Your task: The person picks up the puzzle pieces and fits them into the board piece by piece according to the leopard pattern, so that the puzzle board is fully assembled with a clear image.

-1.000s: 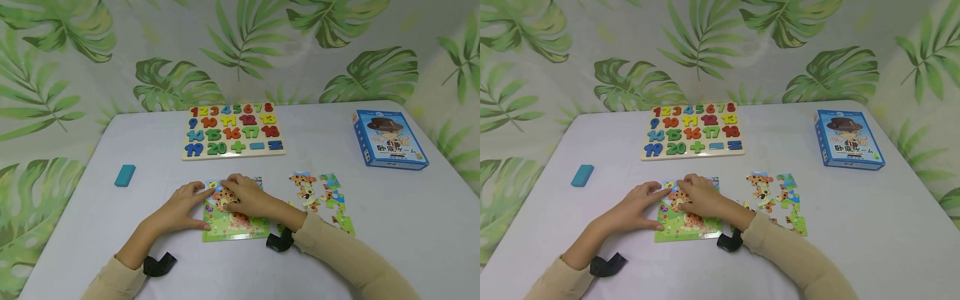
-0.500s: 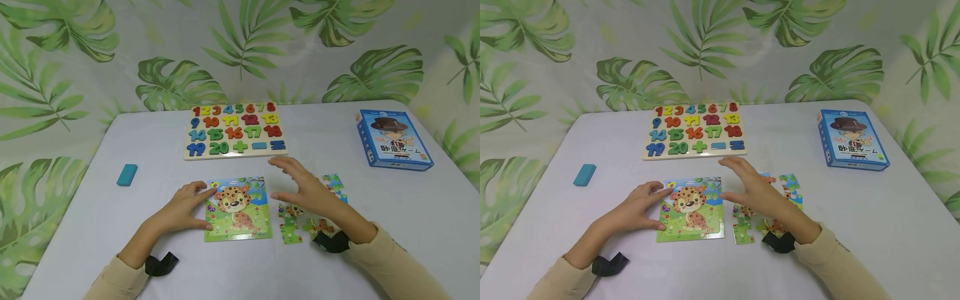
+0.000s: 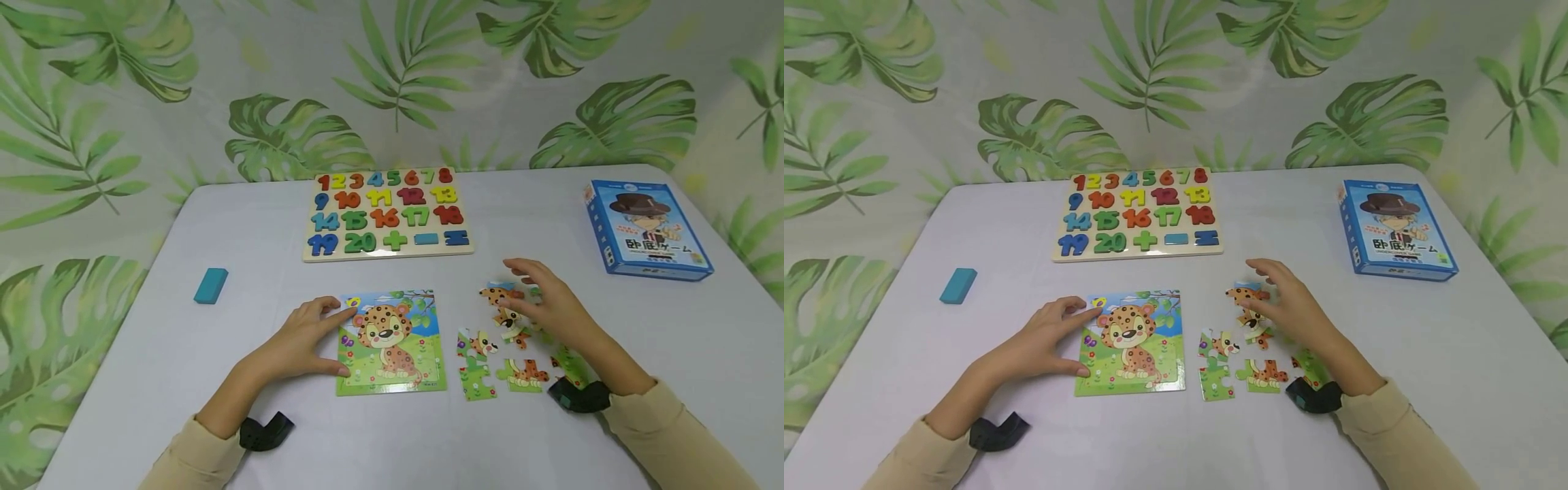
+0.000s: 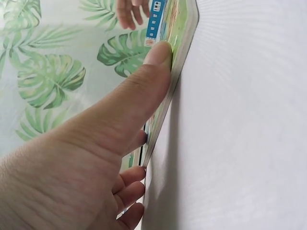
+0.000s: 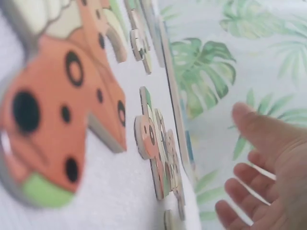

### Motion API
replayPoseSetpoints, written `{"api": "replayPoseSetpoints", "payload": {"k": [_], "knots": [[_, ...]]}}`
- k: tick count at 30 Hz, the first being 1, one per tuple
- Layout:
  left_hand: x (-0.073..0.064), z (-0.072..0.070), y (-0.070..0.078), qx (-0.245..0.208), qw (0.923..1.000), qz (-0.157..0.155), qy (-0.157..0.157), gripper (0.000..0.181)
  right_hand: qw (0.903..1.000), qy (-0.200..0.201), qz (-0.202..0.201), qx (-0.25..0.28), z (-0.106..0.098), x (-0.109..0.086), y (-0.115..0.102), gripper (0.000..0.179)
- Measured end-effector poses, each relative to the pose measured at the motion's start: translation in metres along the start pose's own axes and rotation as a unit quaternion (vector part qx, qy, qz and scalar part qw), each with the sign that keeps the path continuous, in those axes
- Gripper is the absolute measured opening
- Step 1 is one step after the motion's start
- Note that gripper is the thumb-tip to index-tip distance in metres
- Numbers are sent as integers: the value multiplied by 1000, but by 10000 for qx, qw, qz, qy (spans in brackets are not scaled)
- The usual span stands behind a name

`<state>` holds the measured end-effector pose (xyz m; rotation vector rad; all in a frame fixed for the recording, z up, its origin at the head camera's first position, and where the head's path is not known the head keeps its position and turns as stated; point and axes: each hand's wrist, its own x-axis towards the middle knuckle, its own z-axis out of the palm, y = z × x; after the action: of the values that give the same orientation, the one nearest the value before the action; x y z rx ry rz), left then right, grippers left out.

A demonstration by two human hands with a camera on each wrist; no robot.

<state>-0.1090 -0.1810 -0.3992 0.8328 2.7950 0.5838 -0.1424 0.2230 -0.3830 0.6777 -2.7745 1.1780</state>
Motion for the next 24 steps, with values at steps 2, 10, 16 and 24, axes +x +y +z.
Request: {"api": "replayPoseSetpoints", "payload": {"k": [2, 10, 16, 24], "knots": [[0, 1, -1, -23, 10000, -8, 7, 97, 9999, -42, 137, -9, 1, -1, 7, 58], [0, 0, -2, -128, 9999, -3, 72, 95, 9981, -377, 477, -126, 5, -4, 24, 49], [0, 1, -2, -121, 9998, 27, 125, 94, 9970, -427, 488, -421, 5, -5, 24, 45], [0, 2, -3, -208, 9997, -16, 125, 95, 9979, -186, 378, -499, 4, -4, 17, 46]]}}
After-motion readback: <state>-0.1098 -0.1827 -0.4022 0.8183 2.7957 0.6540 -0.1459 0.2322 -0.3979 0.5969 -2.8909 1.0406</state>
